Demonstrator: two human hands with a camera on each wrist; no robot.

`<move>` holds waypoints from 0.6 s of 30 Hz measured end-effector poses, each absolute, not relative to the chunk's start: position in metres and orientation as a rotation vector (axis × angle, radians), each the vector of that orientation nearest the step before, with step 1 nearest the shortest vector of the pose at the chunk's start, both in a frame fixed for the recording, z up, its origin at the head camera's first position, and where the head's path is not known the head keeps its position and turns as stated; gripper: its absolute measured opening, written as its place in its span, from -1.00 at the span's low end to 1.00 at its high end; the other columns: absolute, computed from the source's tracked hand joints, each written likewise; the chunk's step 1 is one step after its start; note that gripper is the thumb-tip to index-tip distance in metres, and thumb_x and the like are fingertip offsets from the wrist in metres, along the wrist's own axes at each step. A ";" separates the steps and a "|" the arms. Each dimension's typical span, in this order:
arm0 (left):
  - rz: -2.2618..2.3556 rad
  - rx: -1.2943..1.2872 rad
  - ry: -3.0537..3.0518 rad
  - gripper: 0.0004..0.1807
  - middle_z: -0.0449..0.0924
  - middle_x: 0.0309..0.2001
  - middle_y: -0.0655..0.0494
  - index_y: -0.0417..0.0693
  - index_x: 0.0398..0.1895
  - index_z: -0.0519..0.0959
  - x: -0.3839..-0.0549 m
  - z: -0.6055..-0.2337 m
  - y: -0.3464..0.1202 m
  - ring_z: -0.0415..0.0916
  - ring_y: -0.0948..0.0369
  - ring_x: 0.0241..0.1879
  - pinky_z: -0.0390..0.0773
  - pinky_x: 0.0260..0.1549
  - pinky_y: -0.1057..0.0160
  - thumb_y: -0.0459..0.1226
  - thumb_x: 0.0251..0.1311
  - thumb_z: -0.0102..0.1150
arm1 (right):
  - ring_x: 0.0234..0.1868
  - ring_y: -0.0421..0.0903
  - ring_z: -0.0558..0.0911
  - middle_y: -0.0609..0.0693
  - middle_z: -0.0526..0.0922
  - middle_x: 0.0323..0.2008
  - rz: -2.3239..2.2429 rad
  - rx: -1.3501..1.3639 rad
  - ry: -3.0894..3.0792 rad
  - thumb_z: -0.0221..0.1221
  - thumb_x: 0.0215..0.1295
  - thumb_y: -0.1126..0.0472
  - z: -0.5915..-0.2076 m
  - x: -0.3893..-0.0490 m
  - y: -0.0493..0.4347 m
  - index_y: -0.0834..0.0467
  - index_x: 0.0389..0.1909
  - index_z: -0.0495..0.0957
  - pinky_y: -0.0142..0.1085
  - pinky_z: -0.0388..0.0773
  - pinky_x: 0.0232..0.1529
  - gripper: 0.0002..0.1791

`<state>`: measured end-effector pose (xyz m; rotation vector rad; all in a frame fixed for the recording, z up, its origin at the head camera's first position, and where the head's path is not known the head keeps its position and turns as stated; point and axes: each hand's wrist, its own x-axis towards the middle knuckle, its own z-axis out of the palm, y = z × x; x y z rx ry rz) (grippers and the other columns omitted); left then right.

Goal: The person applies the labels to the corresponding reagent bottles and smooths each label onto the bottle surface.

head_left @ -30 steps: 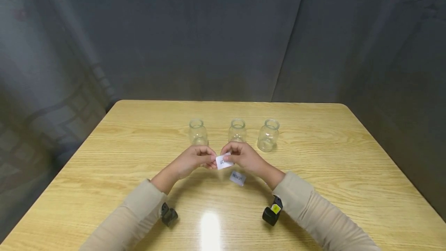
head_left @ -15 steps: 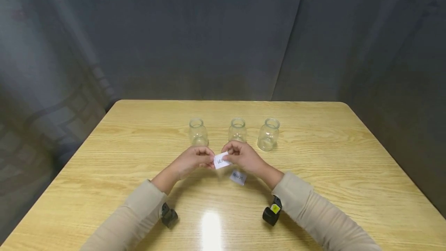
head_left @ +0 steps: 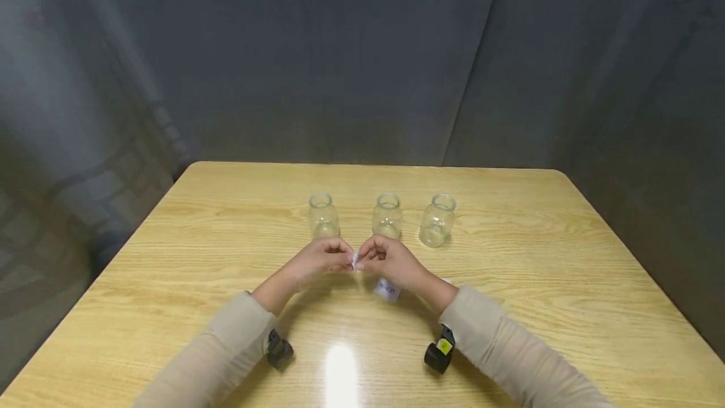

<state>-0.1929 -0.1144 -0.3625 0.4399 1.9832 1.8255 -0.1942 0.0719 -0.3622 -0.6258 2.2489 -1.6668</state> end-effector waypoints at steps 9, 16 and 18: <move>1.786 0.443 2.012 -0.87 0.48 -0.36 0.04 -0.32 -0.37 0.44 -0.191 -0.368 -0.109 0.45 0.20 -0.31 0.43 -0.15 0.16 -0.38 0.06 0.03 | -0.44 -0.16 0.44 0.00 0.46 -0.46 -1.655 -0.613 2.254 0.20 0.03 0.25 -0.366 -0.189 0.069 0.28 -0.32 0.40 -0.38 0.41 -0.41 -0.76; 1.788 0.436 2.017 -0.88 0.49 -0.36 0.04 -0.28 -0.42 0.45 -0.191 -0.369 -0.108 0.45 0.21 -0.32 0.45 -0.19 0.23 -0.35 0.07 0.05 | -0.46 -0.17 0.45 0.00 0.46 -0.46 -1.656 -0.648 2.238 0.16 0.07 0.27 -0.368 -0.188 0.070 0.31 -0.31 0.39 -0.36 0.43 -0.44 -0.78; 1.794 0.429 2.029 -0.86 0.50 -0.36 0.03 -0.32 -0.39 0.45 -0.192 -0.368 -0.108 0.46 0.20 -0.31 0.45 -0.18 0.23 -0.35 0.07 0.05 | -0.45 -0.15 0.48 0.02 0.47 -0.46 -1.666 -0.650 2.233 0.14 0.08 0.31 -0.366 -0.189 0.070 0.32 -0.31 0.39 -0.30 0.47 -0.40 -0.80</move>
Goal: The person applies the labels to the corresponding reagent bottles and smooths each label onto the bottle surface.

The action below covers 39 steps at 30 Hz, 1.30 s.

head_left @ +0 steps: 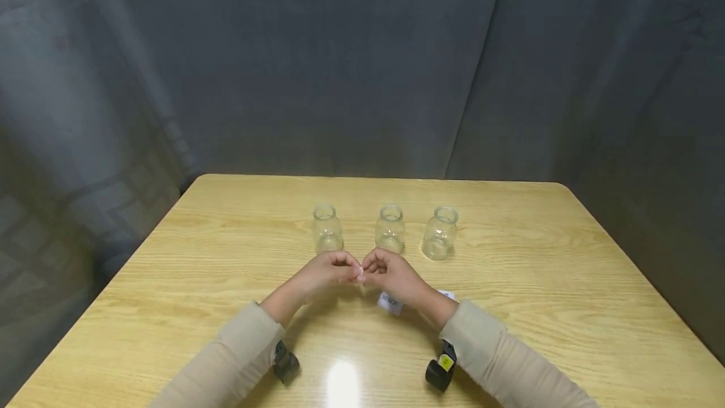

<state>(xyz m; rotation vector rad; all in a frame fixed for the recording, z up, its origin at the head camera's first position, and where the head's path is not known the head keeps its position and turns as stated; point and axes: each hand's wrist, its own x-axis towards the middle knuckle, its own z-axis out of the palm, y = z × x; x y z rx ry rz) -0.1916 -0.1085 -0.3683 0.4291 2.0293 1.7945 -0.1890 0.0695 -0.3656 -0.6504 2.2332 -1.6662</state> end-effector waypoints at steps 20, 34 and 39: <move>1.878 0.337 2.029 -0.92 0.44 -0.41 0.00 -0.38 -0.40 0.37 -0.191 -0.368 -0.113 0.46 0.20 -0.39 0.48 -0.23 0.21 -0.46 0.06 -0.06 | -0.48 -0.17 0.51 0.03 0.52 -0.50 -1.776 -0.611 2.154 0.11 0.04 0.43 -0.362 -0.192 0.068 0.35 -0.28 0.47 -0.04 0.48 -0.29 -0.82; 1.885 0.287 2.001 -0.93 0.41 -0.44 0.05 -0.25 -0.44 0.34 -0.189 -0.358 -0.117 0.42 0.23 -0.41 0.44 -0.19 0.10 -0.49 0.03 -0.01 | -0.39 -0.14 0.54 0.06 0.57 -0.44 -1.656 -0.753 2.275 0.17 0.01 0.35 -0.354 -0.193 0.077 0.32 -0.38 0.51 -0.24 0.51 -0.30 -0.87; 1.858 0.255 2.031 -0.88 0.40 -0.49 0.08 -0.27 -0.38 0.33 -0.189 -0.360 -0.121 0.39 0.23 -0.44 0.45 -0.24 0.12 -0.47 0.00 0.04 | -0.35 -0.14 0.52 0.03 0.56 -0.41 -1.634 -0.805 2.328 0.17 0.03 0.33 -0.356 -0.195 0.076 0.29 -0.44 0.54 -0.35 0.49 -0.27 -0.91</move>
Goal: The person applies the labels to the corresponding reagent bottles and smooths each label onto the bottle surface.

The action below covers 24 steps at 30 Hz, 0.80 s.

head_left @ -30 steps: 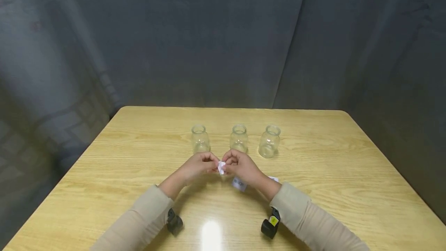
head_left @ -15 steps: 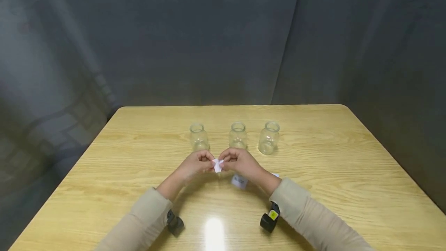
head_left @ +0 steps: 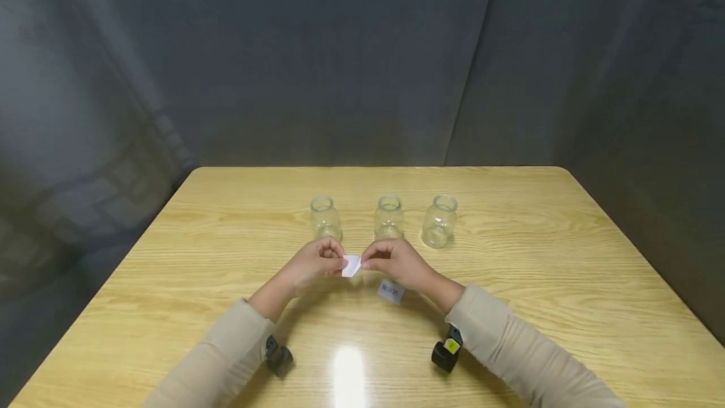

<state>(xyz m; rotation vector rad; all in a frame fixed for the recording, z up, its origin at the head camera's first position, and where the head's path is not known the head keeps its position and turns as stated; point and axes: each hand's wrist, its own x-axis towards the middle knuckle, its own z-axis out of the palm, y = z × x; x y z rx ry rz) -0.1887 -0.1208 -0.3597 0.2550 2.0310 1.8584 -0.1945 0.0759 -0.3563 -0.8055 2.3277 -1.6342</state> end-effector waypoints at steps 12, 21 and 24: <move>1.859 0.266 2.063 -0.83 0.38 -0.43 0.06 -0.38 -0.27 0.35 -0.187 -0.360 -0.128 0.37 0.24 -0.40 0.45 -0.28 0.21 -0.48 0.04 0.01 | -0.23 -0.09 0.51 0.03 0.57 -0.30 -1.629 -0.788 2.406 0.14 0.07 0.29 -0.355 -0.194 0.074 0.22 -0.45 0.53 -0.27 0.44 -0.18 -0.94; 1.807 0.263 2.103 -0.80 0.38 -0.42 0.03 -0.38 -0.24 0.34 -0.185 -0.363 -0.134 0.37 0.20 -0.36 0.45 -0.27 0.20 -0.48 0.04 0.00 | -0.23 -0.07 0.53 0.09 0.57 -0.33 -1.717 -0.761 2.317 0.10 0.10 0.34 -0.358 -0.194 0.071 0.29 -0.43 0.49 -0.28 0.46 -0.17 -0.93; 1.801 0.275 2.112 -0.80 0.37 -0.42 0.03 -0.40 -0.24 0.34 -0.185 -0.364 -0.136 0.37 0.20 -0.37 0.46 -0.30 0.25 -0.48 0.04 0.00 | -0.23 -0.08 0.53 0.05 0.57 -0.33 -1.710 -0.727 2.332 0.09 0.11 0.32 -0.358 -0.194 0.071 0.27 -0.43 0.47 -0.27 0.46 -0.16 -0.93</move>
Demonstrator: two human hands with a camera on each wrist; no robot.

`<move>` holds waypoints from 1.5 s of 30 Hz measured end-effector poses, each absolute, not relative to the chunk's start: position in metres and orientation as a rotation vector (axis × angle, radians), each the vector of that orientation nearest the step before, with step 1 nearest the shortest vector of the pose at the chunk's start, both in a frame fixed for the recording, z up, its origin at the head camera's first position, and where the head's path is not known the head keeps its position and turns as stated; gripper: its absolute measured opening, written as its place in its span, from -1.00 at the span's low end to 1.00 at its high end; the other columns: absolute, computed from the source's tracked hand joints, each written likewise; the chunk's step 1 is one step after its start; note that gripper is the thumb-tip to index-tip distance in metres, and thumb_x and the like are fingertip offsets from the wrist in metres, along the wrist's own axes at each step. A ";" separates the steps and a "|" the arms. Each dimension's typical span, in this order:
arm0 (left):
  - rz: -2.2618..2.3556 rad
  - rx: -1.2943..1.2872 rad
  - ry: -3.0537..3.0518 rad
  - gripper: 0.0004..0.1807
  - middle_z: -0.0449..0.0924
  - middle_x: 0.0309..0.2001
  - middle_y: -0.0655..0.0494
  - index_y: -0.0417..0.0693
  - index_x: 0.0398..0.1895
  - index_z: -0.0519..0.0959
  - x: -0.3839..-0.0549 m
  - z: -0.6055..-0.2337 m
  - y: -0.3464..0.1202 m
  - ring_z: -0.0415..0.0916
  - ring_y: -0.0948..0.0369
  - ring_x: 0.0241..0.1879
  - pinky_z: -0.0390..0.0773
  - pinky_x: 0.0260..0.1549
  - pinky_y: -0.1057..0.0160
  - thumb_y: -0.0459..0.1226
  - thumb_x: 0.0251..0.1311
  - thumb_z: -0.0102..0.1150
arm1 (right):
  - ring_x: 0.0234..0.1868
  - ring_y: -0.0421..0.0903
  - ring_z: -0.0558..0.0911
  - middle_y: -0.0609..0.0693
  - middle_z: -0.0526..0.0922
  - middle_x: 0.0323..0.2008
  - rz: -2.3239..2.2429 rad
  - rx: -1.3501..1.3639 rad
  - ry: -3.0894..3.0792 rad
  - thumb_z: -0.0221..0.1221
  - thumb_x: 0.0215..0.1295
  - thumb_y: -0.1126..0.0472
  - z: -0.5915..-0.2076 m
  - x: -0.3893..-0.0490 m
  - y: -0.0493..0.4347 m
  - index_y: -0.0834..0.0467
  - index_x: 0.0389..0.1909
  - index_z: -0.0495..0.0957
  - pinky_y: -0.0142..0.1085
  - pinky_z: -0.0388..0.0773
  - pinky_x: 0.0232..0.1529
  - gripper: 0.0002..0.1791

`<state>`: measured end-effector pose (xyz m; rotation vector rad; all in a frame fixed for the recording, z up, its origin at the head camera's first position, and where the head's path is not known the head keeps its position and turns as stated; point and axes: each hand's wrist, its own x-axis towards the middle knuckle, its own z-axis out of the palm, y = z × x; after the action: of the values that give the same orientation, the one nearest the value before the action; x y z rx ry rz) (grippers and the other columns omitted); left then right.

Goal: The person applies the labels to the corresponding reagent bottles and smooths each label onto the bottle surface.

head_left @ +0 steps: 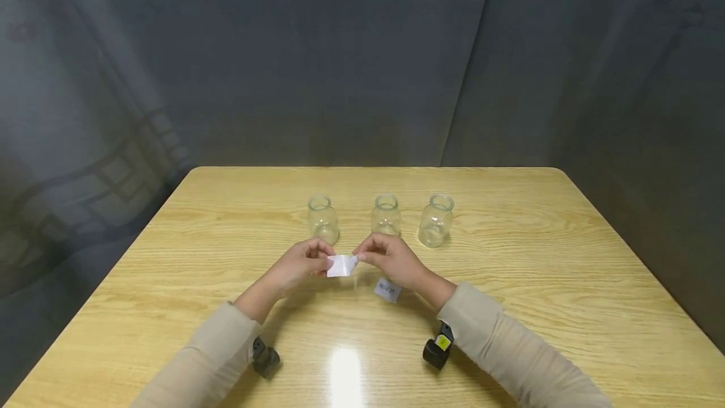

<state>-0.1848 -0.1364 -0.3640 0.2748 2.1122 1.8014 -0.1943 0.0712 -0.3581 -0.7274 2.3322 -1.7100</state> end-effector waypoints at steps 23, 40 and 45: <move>1.713 0.292 2.105 -0.74 0.39 -0.38 0.02 -0.31 -0.25 0.37 -0.184 -0.368 -0.141 0.37 0.10 -0.31 0.43 -0.22 0.12 -0.33 0.00 0.08 | -0.42 -0.17 0.47 0.09 0.51 -0.43 -1.661 -0.751 2.256 0.07 0.04 0.50 -0.366 -0.203 0.059 0.33 -0.25 0.44 -0.36 0.47 -0.40 -0.79; 1.845 0.229 2.226 -0.84 0.40 -0.45 0.04 -0.32 -0.32 0.38 -0.189 -0.372 -0.127 0.40 0.17 -0.39 0.47 -0.27 0.13 -0.43 0.02 0.06 | -0.39 -0.15 0.46 0.02 0.48 -0.41 -1.675 -0.626 2.352 0.11 0.05 0.43 -0.365 -0.204 0.048 0.29 -0.31 0.42 -0.39 0.45 -0.41 -0.84; 1.956 0.126 2.227 -0.86 0.42 -0.44 0.04 -0.34 -0.34 0.38 -0.191 -0.373 -0.127 0.39 0.22 -0.41 0.47 -0.27 0.15 -0.47 0.00 0.05 | -0.47 -0.13 0.47 0.02 0.47 -0.50 -1.729 -0.545 2.334 0.11 0.06 0.41 -0.367 -0.207 0.047 0.31 -0.37 0.41 -0.21 0.48 -0.38 -0.89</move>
<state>-0.1914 -0.1265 -0.3734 0.1263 2.2275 1.9555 -0.2075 0.0475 -0.3668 -0.5453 2.3344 -1.7293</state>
